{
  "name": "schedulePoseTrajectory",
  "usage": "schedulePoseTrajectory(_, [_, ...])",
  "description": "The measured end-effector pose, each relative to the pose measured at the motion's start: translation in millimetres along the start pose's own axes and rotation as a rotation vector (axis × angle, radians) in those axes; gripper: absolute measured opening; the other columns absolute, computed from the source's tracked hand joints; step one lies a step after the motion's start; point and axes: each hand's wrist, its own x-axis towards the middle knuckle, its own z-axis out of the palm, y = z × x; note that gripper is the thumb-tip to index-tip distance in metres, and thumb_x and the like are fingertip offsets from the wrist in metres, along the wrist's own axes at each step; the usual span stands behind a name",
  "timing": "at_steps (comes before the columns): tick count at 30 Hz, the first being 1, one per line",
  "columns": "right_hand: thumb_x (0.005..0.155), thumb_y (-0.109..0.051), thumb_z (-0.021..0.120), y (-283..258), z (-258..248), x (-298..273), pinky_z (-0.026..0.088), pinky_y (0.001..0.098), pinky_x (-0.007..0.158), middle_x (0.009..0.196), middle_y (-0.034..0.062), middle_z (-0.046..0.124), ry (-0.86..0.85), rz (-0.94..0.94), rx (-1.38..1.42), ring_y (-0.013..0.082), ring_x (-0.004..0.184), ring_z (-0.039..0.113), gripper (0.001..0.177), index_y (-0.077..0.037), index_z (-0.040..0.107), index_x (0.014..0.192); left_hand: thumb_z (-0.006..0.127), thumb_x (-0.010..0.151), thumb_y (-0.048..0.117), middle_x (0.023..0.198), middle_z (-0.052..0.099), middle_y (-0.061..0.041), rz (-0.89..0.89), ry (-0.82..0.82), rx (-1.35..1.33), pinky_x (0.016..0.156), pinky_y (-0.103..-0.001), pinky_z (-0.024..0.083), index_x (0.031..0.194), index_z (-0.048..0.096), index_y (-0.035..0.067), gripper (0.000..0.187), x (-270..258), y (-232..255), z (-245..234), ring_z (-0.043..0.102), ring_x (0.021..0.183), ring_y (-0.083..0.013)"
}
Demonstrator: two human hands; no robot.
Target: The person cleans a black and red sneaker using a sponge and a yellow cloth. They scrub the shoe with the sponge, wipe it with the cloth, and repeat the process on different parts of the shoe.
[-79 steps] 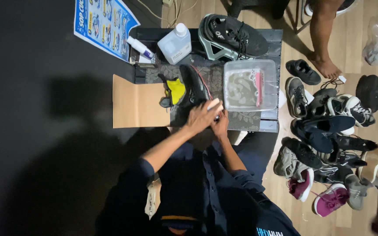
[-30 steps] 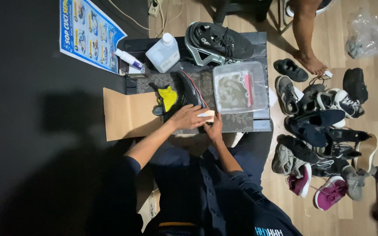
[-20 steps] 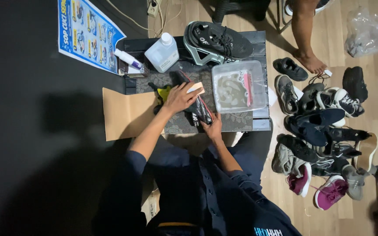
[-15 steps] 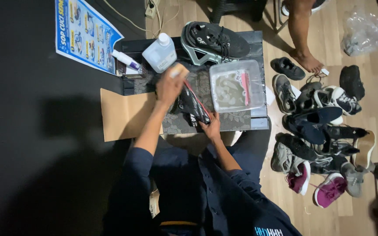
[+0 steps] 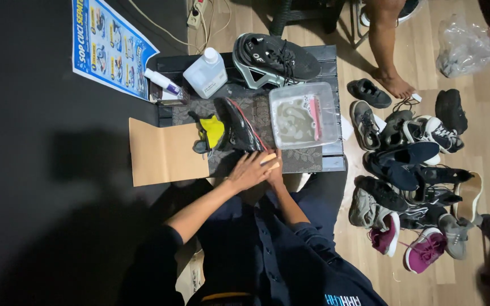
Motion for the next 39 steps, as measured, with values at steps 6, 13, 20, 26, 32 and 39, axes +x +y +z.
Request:
schedulePoseTrajectory(6, [0.086, -0.013, 0.071, -48, -6, 22, 0.056, 0.0392, 0.091, 0.117, 0.0092, 0.067, 0.039, 0.332, 0.476, 0.0216, 0.104, 0.067, 0.059, -0.001, 0.042, 0.136, 0.064, 0.095, 0.034, 0.127, 0.059, -0.01, 0.102, -0.148, 0.131, 0.068, -0.04, 0.058, 0.136, 0.061, 0.031, 0.041, 14, -46, 23, 0.069, 0.1, -0.0256])
schedulePoseTrajectory(13, [0.073, -0.008, 0.084, -105, -32, 43, 0.052, 0.0422, 0.09, 0.112, 0.0227, 0.059, -0.018, 0.254, -0.096, 0.0393, 0.099, 0.062, 0.052, 0.0, 0.068, 0.121, 0.067, 0.101, 0.047, 0.103, 0.07, -0.009, -0.518, -0.079, 0.05, 0.066, -0.039, 0.06, 0.136, 0.058, 0.013, 0.051, 53, -171, -20, 0.074, 0.083, -0.0268])
schedulePoseTrajectory(20, [0.069, -0.007, 0.084, -106, -32, 46, 0.051, 0.0447, 0.093, 0.119, 0.0246, 0.057, -0.008, 0.259, -0.101, 0.0426, 0.106, 0.061, 0.054, -0.001, 0.068, 0.12, 0.067, 0.098, 0.039, 0.125, 0.058, -0.015, -0.287, 0.116, 0.256, 0.056, -0.031, 0.06, 0.123, 0.073, 0.017, 0.034, 41, -178, -30, 0.072, 0.073, -0.0233])
schedulePoseTrajectory(26, [0.069, -0.01, 0.084, -103, -30, 47, 0.05, 0.0448, 0.095, 0.119, 0.0242, 0.059, 0.0, 0.289, 0.075, 0.0421, 0.107, 0.06, 0.057, -0.003, 0.062, 0.121, 0.067, 0.1, 0.036, 0.112, 0.067, 0.0, -0.018, 0.126, -0.137, 0.066, -0.034, 0.056, 0.12, 0.074, 0.029, 0.023, 22, -41, -30, 0.072, 0.086, -0.0191])
schedulePoseTrajectory(32, [0.079, -0.01, 0.082, -29, -11, 20, 0.046, 0.0455, 0.109, 0.117, 0.0131, 0.067, -0.061, 0.146, -0.052, 0.0327, 0.114, 0.063, 0.043, -0.01, 0.065, 0.119, 0.065, 0.093, 0.032, 0.124, 0.066, -0.005, 0.289, 0.084, 0.105, 0.072, -0.034, 0.053, 0.133, 0.068, 0.03, 0.04, 17, -53, 4, 0.066, 0.103, -0.0209])
schedulePoseTrajectory(39, [0.068, -0.005, 0.083, -107, -33, 45, 0.05, 0.0409, 0.098, 0.12, 0.0206, 0.055, -0.043, 0.32, -0.022, 0.0366, 0.107, 0.059, 0.058, 0.0, 0.067, 0.124, 0.073, 0.098, 0.041, 0.117, 0.07, -0.006, -0.476, -0.038, -0.186, 0.08, -0.039, 0.061, 0.133, 0.064, 0.026, 0.039, 43, -126, -18, 0.076, 0.095, -0.0266])
